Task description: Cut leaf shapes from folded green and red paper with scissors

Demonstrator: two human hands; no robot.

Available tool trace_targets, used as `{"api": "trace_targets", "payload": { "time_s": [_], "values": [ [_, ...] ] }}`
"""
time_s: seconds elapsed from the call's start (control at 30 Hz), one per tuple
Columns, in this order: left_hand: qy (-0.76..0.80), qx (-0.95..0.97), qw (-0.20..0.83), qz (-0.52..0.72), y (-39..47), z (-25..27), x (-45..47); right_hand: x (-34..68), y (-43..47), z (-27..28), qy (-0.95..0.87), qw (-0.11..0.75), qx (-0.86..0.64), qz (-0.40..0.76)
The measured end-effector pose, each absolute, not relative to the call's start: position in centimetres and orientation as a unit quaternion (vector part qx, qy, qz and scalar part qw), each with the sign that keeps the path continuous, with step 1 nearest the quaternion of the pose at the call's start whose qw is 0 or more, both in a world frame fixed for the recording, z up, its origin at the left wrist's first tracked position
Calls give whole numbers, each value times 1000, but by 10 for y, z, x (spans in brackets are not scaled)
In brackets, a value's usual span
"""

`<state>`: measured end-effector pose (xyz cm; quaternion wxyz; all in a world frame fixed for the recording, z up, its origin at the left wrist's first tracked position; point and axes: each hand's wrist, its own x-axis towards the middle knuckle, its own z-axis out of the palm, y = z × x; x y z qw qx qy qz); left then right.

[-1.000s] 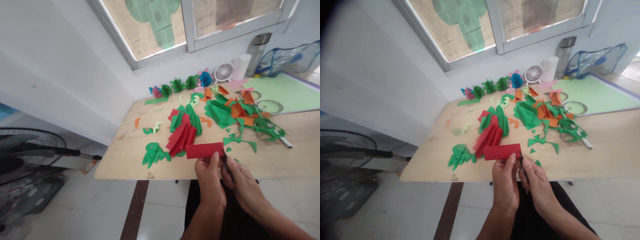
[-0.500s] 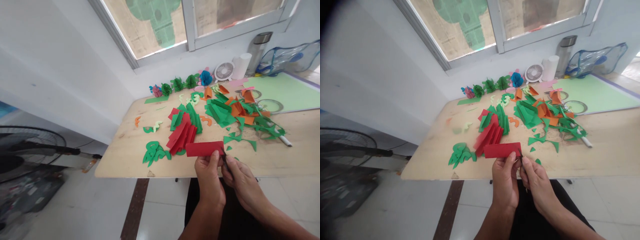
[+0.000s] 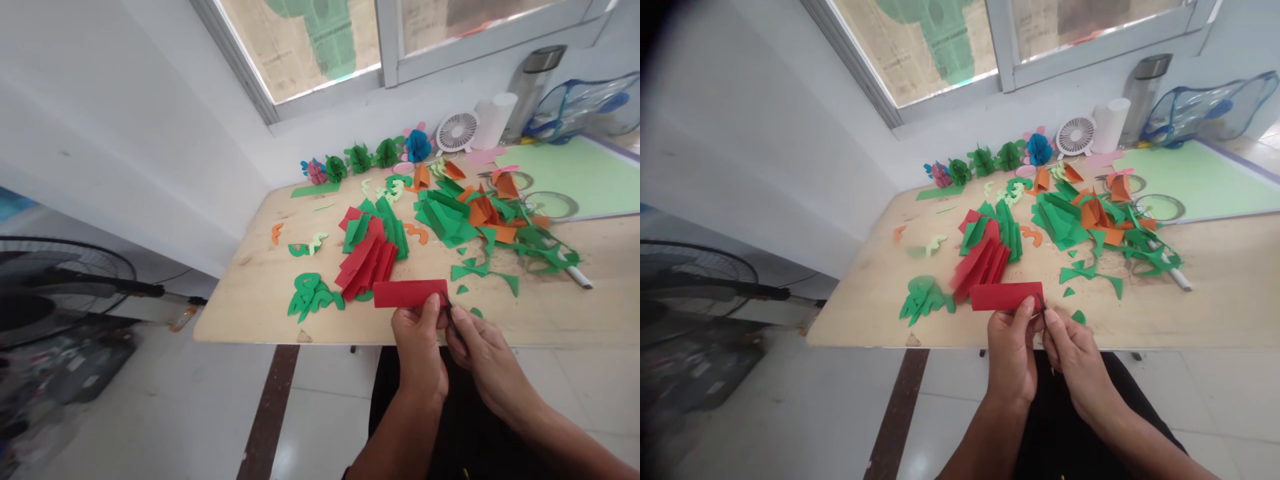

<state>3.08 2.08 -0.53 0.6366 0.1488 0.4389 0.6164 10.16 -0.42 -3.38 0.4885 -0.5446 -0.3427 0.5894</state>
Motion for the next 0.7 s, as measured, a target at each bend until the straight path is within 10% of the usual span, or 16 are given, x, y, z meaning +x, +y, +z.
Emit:
{"api": "trace_targets", "payload": {
  "time_s": [0.7],
  "values": [
    [452, 166, 643, 596, 21, -10, 24, 106, -3, -30, -377, 467, -540, 590]
  ]
}}
